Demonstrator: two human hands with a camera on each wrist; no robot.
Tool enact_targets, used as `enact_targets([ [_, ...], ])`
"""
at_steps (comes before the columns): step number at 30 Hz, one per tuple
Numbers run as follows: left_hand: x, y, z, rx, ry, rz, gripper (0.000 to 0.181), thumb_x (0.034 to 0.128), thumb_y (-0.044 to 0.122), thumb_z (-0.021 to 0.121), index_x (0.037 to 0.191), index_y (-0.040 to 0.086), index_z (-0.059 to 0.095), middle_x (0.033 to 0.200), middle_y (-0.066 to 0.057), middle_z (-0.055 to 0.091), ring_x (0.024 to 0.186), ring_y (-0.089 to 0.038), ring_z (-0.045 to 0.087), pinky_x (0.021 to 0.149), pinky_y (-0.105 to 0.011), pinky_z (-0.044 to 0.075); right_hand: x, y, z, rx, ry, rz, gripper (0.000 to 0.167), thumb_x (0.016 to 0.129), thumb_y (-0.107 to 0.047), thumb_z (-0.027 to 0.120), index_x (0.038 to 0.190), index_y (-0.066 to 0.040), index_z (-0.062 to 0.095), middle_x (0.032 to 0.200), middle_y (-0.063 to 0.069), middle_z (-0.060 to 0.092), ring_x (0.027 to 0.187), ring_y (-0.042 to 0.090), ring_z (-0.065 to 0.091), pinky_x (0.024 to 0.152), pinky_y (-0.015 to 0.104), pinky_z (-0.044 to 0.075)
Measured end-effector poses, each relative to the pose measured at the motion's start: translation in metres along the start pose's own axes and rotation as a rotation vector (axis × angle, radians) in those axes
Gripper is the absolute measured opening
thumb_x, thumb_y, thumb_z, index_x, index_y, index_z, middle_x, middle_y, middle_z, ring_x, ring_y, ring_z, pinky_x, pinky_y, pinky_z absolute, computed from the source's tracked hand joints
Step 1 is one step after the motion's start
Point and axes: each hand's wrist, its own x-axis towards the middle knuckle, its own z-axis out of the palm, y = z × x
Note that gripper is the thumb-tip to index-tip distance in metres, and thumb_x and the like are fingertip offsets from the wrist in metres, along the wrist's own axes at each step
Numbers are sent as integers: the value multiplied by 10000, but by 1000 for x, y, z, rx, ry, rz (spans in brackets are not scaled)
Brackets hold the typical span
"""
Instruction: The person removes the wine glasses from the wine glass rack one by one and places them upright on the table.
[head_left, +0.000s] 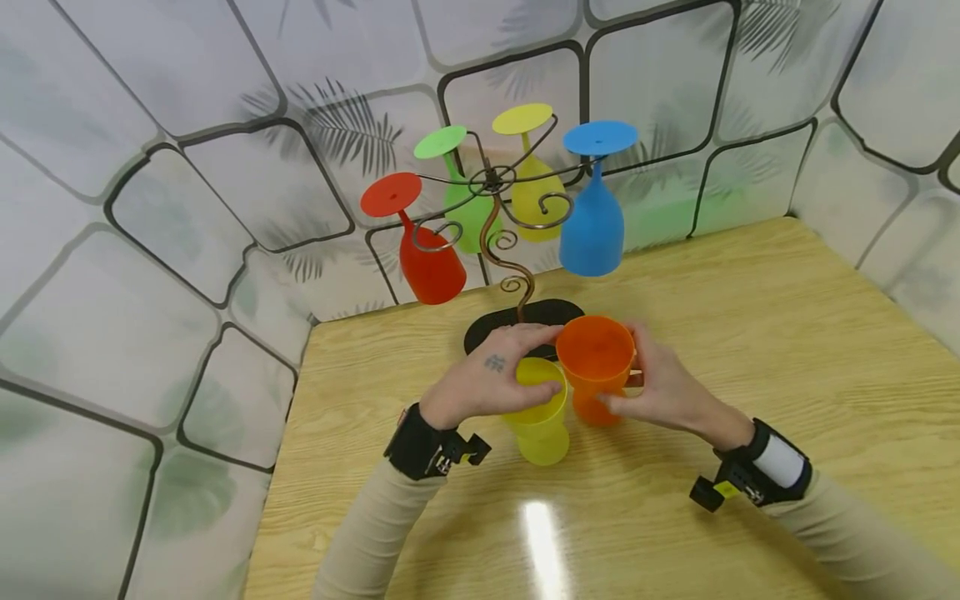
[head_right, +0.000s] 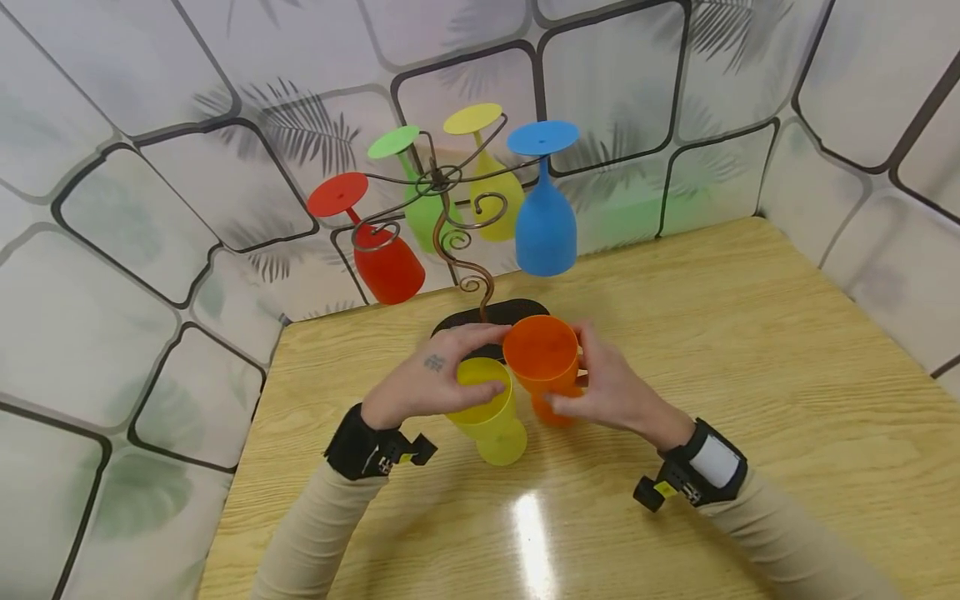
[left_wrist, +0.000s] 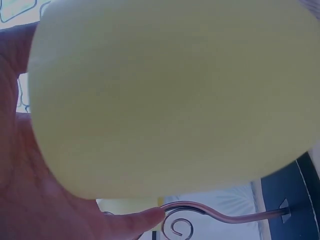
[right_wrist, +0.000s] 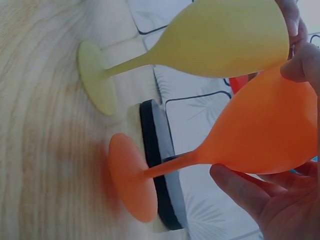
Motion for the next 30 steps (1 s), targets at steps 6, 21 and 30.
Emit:
enact_targets([
  [6, 0, -2, 4, -32, -33, -34, 600, 920, 229, 628, 1468, 10, 521, 1401, -98, 635, 1295, -232, 579, 1130, -383, 443, -4, 4, 3, 1, -19, 46, 760, 795, -23, 806, 1407, -26, 356, 1245, 168, 640, 995, 232, 711, 773, 345, 632],
  [21, -4, -6, 10, -75, -22, -76, 577, 936, 269, 550, 1455, 22, 509, 1357, -103, 641, 1243, -260, 592, 1092, -396, 466, -5, 13, 3, -51, -99, -11, 770, 824, -95, 830, 1431, -38, 362, 1281, 68, 649, 1069, 132, 680, 886, 294, 591],
  [30, -8, -11, -1, -106, 24, -100, 516, 1010, 221, 534, 1493, 64, 444, 1413, -127, 603, 1332, -273, 549, 1137, -443, 433, -1, 4, -34, -123, -274, 159, 1051, 772, -287, 911, 1549, -1, 264, 1437, 233, 538, 1242, 416, 608, 976, 586, 538],
])
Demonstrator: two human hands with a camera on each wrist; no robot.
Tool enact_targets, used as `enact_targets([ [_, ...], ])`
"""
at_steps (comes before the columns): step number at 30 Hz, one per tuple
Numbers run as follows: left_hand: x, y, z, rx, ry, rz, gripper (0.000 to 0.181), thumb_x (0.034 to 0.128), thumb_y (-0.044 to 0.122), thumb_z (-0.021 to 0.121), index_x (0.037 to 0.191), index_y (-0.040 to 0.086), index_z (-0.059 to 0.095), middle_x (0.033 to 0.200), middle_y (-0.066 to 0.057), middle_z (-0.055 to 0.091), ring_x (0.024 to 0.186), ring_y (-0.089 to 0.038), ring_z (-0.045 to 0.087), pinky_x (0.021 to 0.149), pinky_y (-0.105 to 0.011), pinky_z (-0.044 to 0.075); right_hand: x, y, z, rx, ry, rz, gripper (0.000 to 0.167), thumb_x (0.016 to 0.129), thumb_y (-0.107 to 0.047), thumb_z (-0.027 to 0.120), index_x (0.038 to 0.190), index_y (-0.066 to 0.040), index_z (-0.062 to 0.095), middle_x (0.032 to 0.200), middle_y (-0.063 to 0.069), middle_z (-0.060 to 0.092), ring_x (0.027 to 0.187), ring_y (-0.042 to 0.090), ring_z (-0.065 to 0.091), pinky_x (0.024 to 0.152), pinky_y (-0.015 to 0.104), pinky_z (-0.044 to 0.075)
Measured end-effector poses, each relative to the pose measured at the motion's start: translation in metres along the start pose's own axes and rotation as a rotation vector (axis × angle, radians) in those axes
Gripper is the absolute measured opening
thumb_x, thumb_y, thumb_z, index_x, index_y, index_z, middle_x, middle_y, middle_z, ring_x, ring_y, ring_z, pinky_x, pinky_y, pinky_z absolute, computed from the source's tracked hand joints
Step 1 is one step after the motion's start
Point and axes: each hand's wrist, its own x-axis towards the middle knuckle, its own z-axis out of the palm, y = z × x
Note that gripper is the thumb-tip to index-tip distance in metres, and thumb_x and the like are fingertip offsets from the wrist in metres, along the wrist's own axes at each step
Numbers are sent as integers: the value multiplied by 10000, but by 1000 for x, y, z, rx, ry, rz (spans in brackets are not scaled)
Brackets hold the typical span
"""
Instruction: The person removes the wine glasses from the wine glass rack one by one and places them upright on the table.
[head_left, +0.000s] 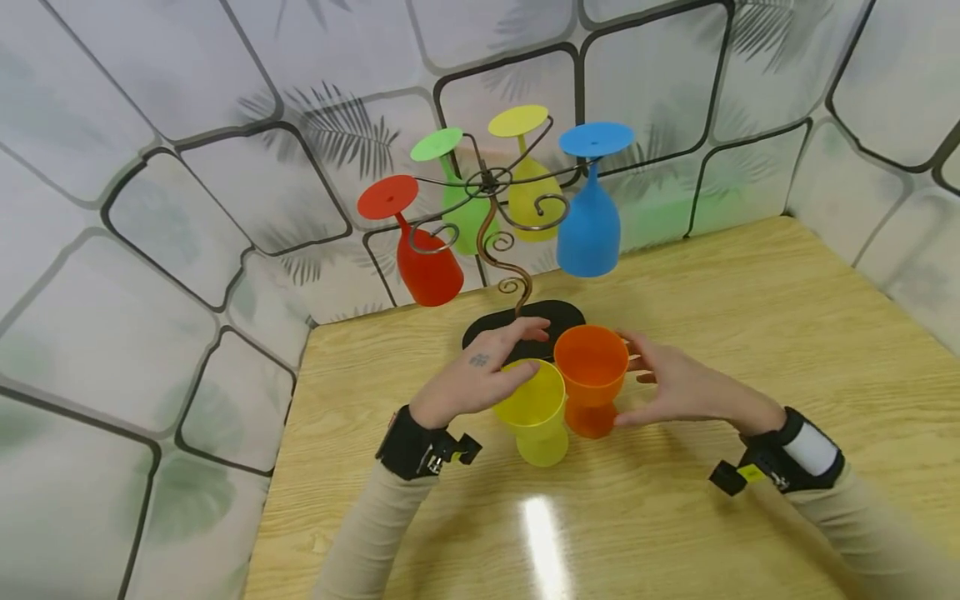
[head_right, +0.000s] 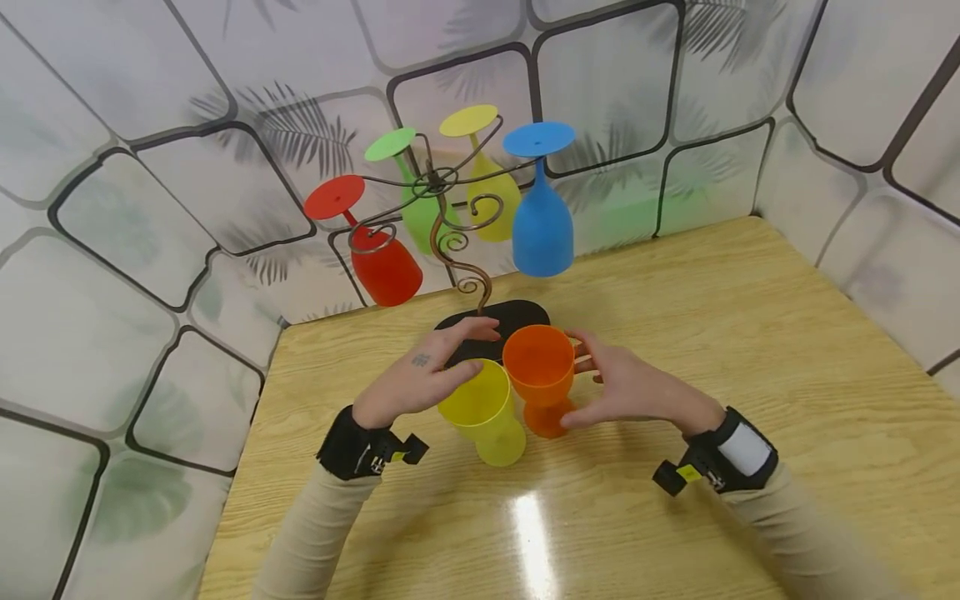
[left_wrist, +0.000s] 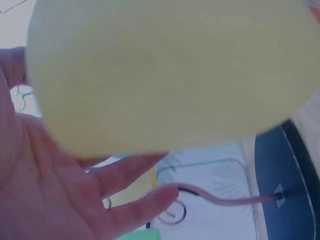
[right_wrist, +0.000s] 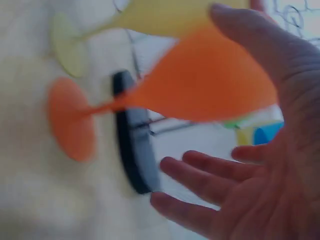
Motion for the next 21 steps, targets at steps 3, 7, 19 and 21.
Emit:
enact_targets([
  [3, -2, -4, -7, -17, 26, -14, 492, 1037, 238, 494, 1491, 53, 452, 1465, -134, 562, 1342, -271, 541, 1137, -441, 437, -2, -5, -29, -3, -56, 63, 940, 834, -252, 859, 1546, 3, 302, 1423, 247, 545, 1250, 422, 598, 989, 584, 531],
  [7, 0, -12, -15, -39, 33, -48, 489, 1067, 257, 451, 1502, 34, 450, 1478, -130, 550, 1313, -255, 557, 1115, -430, 460, 0, -11, -66, -70, 38, 105, 452, 964, -214, 719, 1352, -41, 565, 1290, 161, 642, 1176, 351, 651, 926, 397, 587],
  [19, 40, -13, -36, -8, 40, -69, 537, 1070, 327, 413, 1548, 82, 398, 1517, -107, 497, 1322, -291, 525, 1103, -461, 459, 62, -41, -91, -37, 489, 91, 785, 916, -352, 766, 1514, -60, 350, 1552, 182, 428, 1400, 416, 437, 1088, 637, 402],
  [21, 45, -12, -38, -9, 39, -80, 552, 1064, 332, 408, 1566, 107, 373, 1514, -105, 494, 1315, -279, 517, 1099, -460, 457, 77, -45, -89, -25, 509, 64, 896, 885, -360, 797, 1568, -86, 286, 1596, 177, 382, 1422, 431, 411, 1090, 671, 389],
])
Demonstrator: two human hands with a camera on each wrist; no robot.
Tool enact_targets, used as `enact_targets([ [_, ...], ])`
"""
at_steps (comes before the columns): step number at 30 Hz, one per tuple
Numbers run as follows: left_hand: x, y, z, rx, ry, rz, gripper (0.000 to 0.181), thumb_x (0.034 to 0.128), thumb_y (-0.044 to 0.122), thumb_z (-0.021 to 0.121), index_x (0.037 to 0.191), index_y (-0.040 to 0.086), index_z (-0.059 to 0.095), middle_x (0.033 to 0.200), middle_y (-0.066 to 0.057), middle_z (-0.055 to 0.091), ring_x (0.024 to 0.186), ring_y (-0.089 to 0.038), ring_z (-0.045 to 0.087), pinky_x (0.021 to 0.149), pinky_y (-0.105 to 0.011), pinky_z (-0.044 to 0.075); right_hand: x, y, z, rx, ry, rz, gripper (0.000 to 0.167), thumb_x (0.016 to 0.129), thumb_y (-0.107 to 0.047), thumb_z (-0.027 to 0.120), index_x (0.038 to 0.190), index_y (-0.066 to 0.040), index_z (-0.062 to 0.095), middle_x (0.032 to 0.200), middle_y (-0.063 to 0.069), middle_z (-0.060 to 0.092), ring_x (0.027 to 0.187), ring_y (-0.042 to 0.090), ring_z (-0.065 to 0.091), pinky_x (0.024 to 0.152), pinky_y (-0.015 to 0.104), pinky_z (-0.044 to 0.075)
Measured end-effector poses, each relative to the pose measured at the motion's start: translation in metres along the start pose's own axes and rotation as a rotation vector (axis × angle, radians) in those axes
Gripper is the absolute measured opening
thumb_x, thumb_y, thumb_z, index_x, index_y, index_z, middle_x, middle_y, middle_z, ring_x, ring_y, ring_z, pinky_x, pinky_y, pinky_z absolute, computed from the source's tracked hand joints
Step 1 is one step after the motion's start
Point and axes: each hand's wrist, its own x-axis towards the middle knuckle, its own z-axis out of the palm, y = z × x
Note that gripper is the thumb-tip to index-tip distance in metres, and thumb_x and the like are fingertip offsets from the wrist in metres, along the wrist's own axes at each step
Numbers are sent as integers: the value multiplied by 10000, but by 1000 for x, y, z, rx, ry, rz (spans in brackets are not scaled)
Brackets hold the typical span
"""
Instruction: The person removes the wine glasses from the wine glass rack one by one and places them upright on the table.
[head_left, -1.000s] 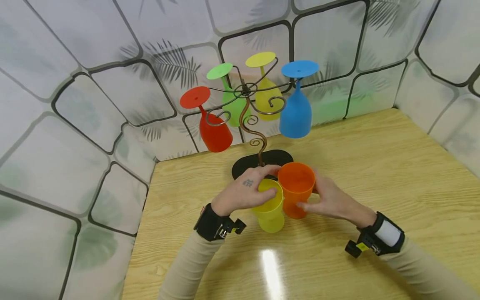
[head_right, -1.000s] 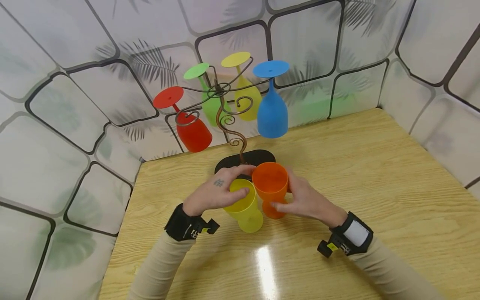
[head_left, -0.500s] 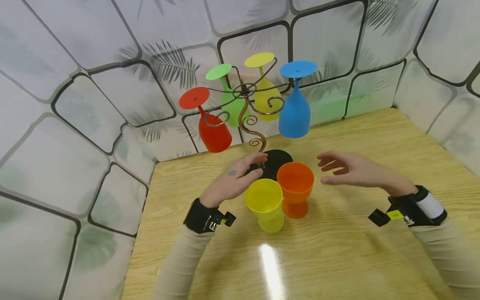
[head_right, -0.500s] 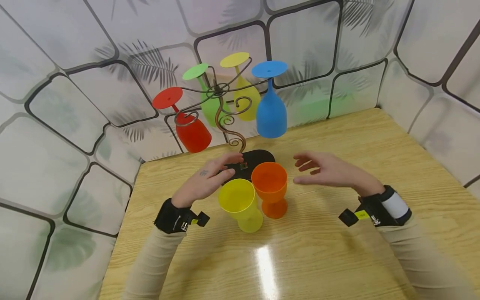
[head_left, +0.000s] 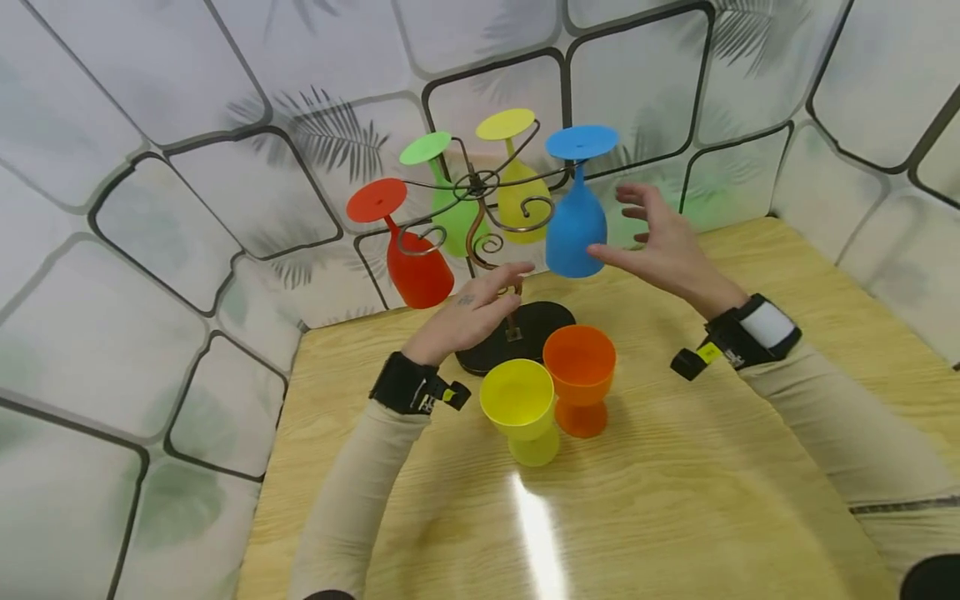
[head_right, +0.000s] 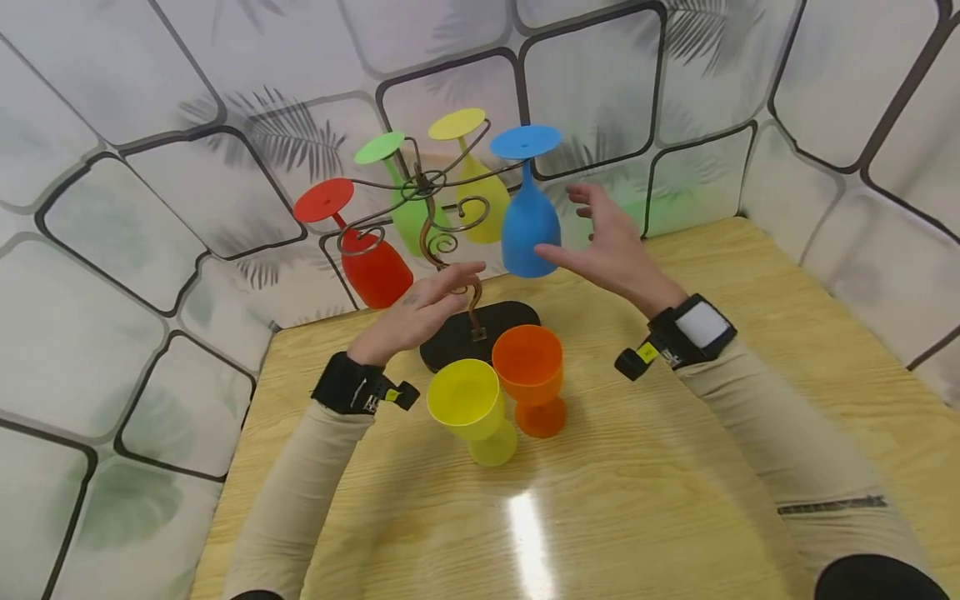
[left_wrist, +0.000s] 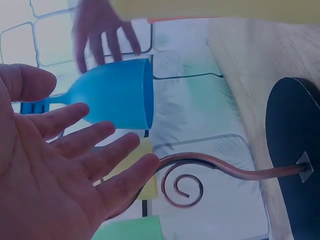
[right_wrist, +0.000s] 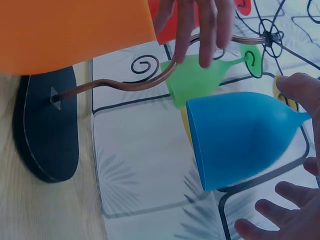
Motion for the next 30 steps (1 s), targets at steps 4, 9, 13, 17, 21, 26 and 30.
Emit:
enact_targets([
  [4, 5, 2, 0, -28, 1, -34, 571, 1061, 343, 411, 1598, 168, 328, 1558, -82, 459, 1340, -259, 501, 1089, -458, 466, 15, -4, 18, 15, 7, -28, 973, 845, -349, 837, 1580, -94, 253, 1592, 198, 381, 1416, 452, 430, 1066, 692, 414],
  [9, 14, 0, 4, -86, 2, -15, 569, 1074, 336, 413, 1611, 182, 305, 1627, -51, 372, 1418, -269, 453, 1144, -476, 425, 20, -2, 35, 42, 52, -78, 890, 834, -239, 848, 1524, -35, 324, 1516, 240, 453, 1348, 476, 495, 1036, 690, 448],
  [13, 23, 1, 6, -112, 16, -2, 552, 1076, 264, 416, 1605, 143, 314, 1648, -65, 333, 1457, -293, 416, 1173, -457, 400, 18, -1, 39, 59, 105, -112, 812, 841, -175, 833, 1483, 10, 371, 1485, 233, 472, 1307, 477, 528, 1012, 674, 477],
  [17, 30, 3, 8, -113, 33, -5, 543, 1074, 229, 414, 1602, 147, 319, 1648, -59, 328, 1463, -275, 410, 1174, -440, 401, 16, 1, 36, 53, 139, -124, 783, 845, -169, 829, 1470, 12, 392, 1479, 213, 480, 1301, 459, 536, 984, 671, 498],
  [21, 31, 3, 10, -118, 24, 3, 551, 1081, 258, 417, 1612, 167, 305, 1653, -35, 322, 1477, -248, 394, 1174, -430, 403, 13, 1, 35, 45, 152, -130, 776, 844, -179, 829, 1467, 9, 404, 1472, 208, 489, 1296, 450, 538, 986, 667, 500],
  [26, 30, 3, 8, -123, 19, 13, 558, 1083, 279, 420, 1618, 174, 300, 1664, -21, 309, 1485, -247, 388, 1179, -432, 397, 13, -5, 35, 55, 160, -157, 765, 844, -179, 827, 1474, -12, 427, 1467, 189, 504, 1291, 432, 538, 997, 649, 502],
  [30, 27, 3, 4, -127, 39, 23, 544, 1085, 258, 437, 1604, 147, 319, 1655, -42, 322, 1475, -278, 405, 1173, -444, 404, 15, -11, 37, 56, 154, -182, 759, 845, -185, 827, 1478, -24, 442, 1465, 177, 514, 1285, 420, 545, 987, 639, 513],
])
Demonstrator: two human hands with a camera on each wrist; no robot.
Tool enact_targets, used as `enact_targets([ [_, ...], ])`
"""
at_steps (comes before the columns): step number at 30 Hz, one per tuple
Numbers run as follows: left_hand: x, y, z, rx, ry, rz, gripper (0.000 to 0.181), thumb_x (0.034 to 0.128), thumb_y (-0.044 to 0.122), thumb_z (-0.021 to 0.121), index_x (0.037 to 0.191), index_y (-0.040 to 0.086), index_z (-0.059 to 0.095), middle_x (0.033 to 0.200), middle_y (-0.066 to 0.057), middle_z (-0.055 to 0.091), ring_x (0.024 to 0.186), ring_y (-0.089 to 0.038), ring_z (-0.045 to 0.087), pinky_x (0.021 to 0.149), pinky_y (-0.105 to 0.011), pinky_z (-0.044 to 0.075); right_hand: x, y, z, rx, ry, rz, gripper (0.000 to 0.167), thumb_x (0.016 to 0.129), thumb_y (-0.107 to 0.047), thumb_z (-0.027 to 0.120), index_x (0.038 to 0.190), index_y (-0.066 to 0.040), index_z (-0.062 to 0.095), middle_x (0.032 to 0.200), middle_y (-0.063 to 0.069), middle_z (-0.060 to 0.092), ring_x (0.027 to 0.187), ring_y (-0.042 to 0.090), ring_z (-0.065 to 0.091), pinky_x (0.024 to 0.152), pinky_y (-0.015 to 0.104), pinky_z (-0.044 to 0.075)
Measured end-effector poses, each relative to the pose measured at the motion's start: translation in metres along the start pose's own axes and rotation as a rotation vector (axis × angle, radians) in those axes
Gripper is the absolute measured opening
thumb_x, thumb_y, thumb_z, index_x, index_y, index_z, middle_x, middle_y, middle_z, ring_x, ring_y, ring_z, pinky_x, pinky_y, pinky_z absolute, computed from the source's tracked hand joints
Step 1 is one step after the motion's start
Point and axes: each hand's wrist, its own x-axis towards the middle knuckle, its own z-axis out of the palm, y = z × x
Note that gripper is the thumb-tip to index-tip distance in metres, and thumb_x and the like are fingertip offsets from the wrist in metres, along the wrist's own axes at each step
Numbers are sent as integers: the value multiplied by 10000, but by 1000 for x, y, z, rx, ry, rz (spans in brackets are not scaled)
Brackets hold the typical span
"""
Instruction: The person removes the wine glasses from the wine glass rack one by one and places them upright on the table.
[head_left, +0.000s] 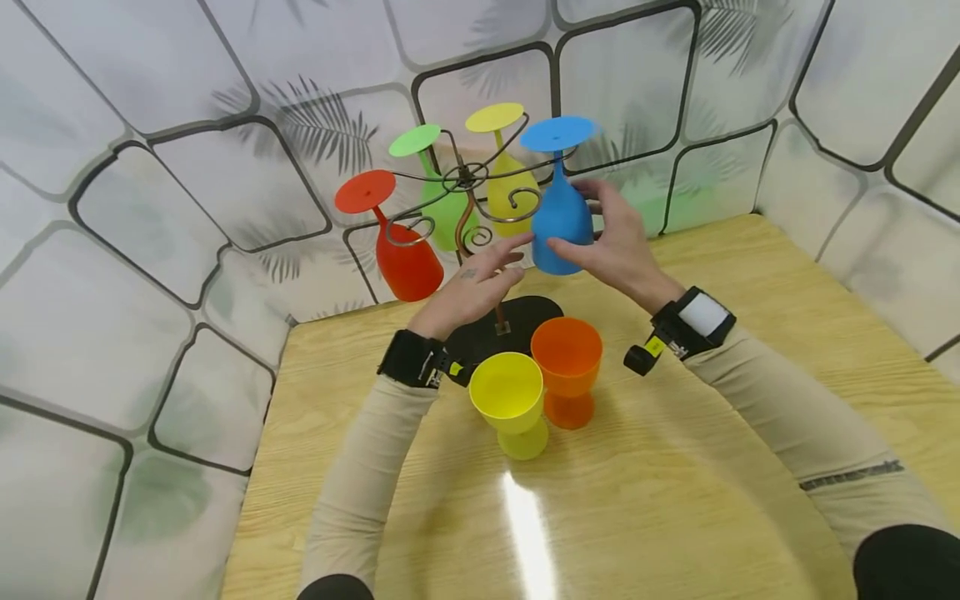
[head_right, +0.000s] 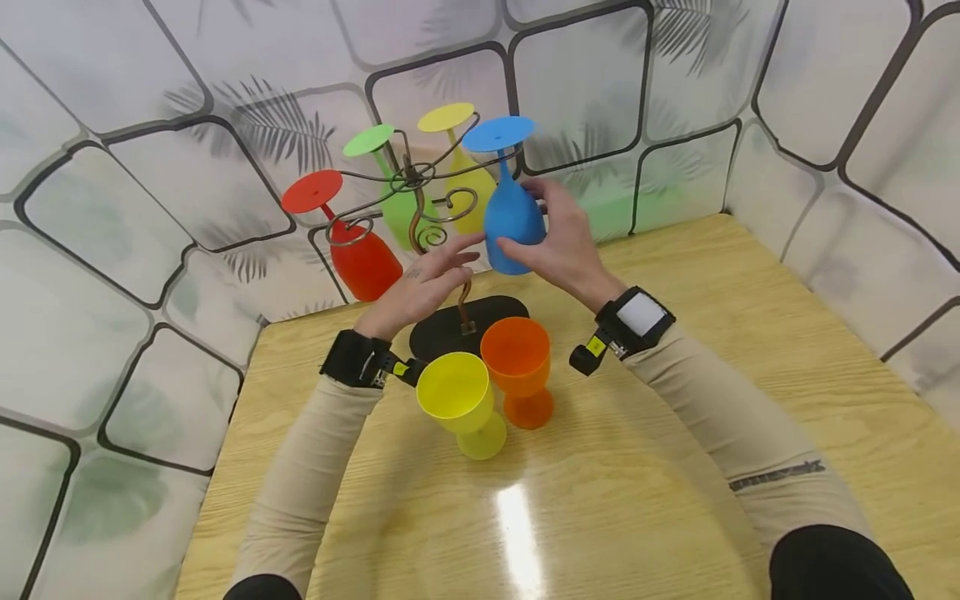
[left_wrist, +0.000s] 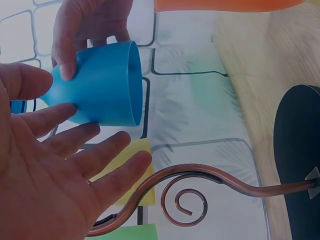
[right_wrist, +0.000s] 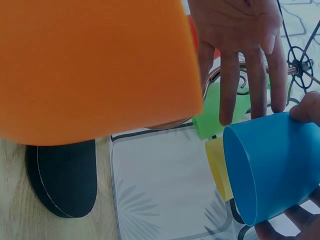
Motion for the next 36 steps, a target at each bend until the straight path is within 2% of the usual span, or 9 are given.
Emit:
enact_targets([
  [6, -1, 3, -2, 2, 12, -10, 548, 1065, 245, 499, 1573, 123, 332, 1627, -84, 354, 1441, -301, 445, 1131, -468, 449, 3, -3, 2, -9, -21, -21, 754, 850, -185, 824, 1485, -20, 453, 1478, 174, 514, 1288, 402, 547, 978, 628, 524],
  [10, -3, 0, -2, -21, 23, -27, 563, 1050, 225, 528, 1559, 103, 321, 1616, -111, 368, 1421, -311, 471, 1128, -471, 454, 5, -2, 7, 4, -40, -24, 736, 852, -189, 821, 1483, -39, 473, 1464, 170, 534, 1277, 398, 557, 968, 628, 530],
  [14, 0, -2, -4, -44, 63, 3, 553, 1039, 192, 535, 1539, 60, 340, 1597, -126, 399, 1417, -314, 480, 1127, -443, 461, 9, -1, 10, 16, -45, -18, 730, 857, -187, 815, 1494, -67, 479, 1459, 164, 545, 1264, 405, 567, 957, 638, 531],
  [17, 3, -2, -6, -58, 81, 23, 545, 1036, 168, 535, 1534, 44, 352, 1590, -130, 410, 1420, -311, 481, 1129, -428, 461, 13, -1, 10, 13, -45, 3, 737, 864, -194, 809, 1504, -63, 470, 1465, 165, 546, 1266, 410, 572, 965, 632, 530],
  [21, 7, -1, -7, -53, 73, -19, 580, 1037, 184, 548, 1565, 89, 328, 1609, -99, 387, 1432, -282, 473, 1117, -415, 474, 19, 0, 10, 18, -38, 57, 738, 876, -210, 799, 1511, -56, 456, 1462, 193, 545, 1276, 431, 569, 1006, 625, 509],
  [26, 15, 2, -5, -27, 101, -56, 612, 1029, 207, 567, 1583, 151, 314, 1618, -86, 358, 1442, -264, 455, 1092, -403, 496, 24, 2, 9, 42, -16, 142, 741, 895, -257, 777, 1521, -63, 432, 1481, 208, 522, 1292, 436, 548, 1062, 613, 470],
  [30, 22, 1, -3, -45, 113, -41, 619, 1021, 216, 604, 1573, 175, 328, 1640, -82, 322, 1445, -316, 442, 1107, -423, 480, 23, 1, 5, 47, 9, 188, 752, 904, -293, 767, 1524, -62, 410, 1494, 194, 504, 1281, 415, 544, 1071, 599, 465],
  [36, 28, -2, 0, -71, 168, 7, 668, 950, 253, 739, 1504, 200, 370, 1591, -91, 417, 1391, -376, 509, 1073, -487, 500, 15, -5, 1, 55, 19, 208, 772, 905, -339, 766, 1511, -51, 383, 1488, 174, 492, 1266, 372, 546, 1086, 579, 458],
])
